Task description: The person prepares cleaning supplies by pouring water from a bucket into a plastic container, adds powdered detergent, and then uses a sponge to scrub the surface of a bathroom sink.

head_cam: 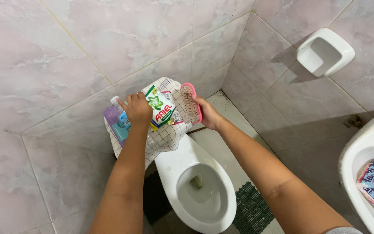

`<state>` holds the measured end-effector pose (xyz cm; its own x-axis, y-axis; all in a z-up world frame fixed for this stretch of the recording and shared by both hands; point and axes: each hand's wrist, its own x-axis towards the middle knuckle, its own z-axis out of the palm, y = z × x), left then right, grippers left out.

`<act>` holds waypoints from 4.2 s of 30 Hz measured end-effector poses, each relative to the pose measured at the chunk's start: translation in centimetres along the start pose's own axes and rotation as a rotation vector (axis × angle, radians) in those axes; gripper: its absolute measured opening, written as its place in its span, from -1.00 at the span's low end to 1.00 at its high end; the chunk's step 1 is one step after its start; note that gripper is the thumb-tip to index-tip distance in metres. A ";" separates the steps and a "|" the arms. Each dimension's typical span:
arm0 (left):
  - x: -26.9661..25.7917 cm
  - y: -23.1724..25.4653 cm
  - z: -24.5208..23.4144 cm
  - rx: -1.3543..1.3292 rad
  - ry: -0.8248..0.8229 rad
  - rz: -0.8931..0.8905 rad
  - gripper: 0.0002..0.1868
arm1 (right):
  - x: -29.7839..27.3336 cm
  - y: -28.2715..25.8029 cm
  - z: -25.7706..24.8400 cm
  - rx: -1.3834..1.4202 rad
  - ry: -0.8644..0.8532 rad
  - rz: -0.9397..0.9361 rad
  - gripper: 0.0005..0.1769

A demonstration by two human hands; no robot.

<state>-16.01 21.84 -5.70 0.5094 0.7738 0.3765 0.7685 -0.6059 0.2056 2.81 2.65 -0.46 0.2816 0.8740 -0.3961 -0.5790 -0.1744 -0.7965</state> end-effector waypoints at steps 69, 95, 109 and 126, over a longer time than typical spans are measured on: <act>-27.2 74.3 -18.1 -1.388 -1.346 0.665 -0.71 | -69.7 -13.2 -35.3 -1.445 0.631 -0.388 -0.23; -25.6 73.1 -18.8 -1.139 -0.683 0.944 -0.79 | -60.3 -4.5 -47.9 -0.688 1.015 -0.306 -0.39; -24.2 73.3 -17.3 -1.196 -0.751 0.872 -0.81 | -58.2 -5.3 -48.2 -0.959 0.812 -0.149 -0.20; -24.6 73.9 -19.0 -0.800 -0.453 1.188 -0.81 | -58.8 -12.1 -37.3 -1.174 1.073 -0.572 -0.87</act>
<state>20.87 -45.45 17.35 0.8550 -0.3285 0.4014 -0.5003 -0.7265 0.4711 21.83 -63.55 15.41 0.8796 0.3462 0.3263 0.4755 -0.6174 -0.6266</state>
